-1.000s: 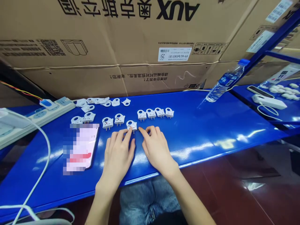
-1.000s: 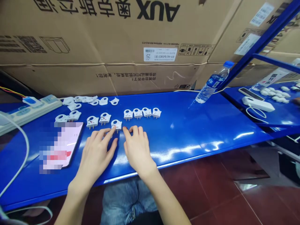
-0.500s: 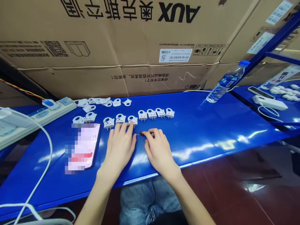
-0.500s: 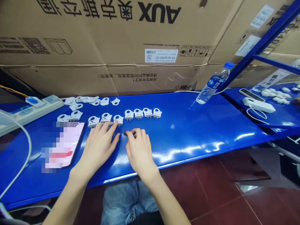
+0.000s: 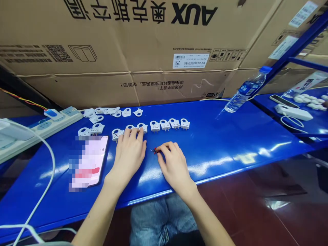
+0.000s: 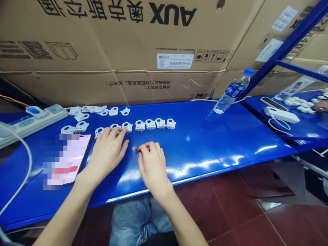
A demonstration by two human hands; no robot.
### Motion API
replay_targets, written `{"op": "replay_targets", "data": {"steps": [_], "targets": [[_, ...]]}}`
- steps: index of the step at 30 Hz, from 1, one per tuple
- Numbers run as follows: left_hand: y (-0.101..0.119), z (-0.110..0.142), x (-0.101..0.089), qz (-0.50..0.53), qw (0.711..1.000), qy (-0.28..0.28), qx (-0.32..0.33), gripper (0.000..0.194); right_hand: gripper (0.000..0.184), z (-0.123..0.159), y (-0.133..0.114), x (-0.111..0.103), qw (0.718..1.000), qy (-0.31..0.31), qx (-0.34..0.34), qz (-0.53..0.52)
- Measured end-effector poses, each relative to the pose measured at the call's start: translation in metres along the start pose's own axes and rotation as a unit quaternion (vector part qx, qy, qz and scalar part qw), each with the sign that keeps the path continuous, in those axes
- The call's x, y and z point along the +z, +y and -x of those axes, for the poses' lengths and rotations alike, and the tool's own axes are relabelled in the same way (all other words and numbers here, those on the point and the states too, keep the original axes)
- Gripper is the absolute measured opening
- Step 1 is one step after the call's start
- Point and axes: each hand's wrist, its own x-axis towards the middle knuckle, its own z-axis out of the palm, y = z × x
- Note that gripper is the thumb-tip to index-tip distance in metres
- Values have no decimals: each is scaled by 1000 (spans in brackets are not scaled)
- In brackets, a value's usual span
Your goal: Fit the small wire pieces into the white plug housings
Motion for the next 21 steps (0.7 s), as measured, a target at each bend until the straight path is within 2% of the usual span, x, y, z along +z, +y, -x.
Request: {"op": "replay_targets", "data": {"steps": [6,12,21], "targets": [[10,-12,-2,1,999,18,29,51,14,0,1,1,1000,9,3,-25],[13,-26,2,10,998,25,56,36,13,0,1,0,999,14,11,-39],[11,-15,5,77,995,46,53,20,12,-1,2,-4,991,33,40,-121]]}}
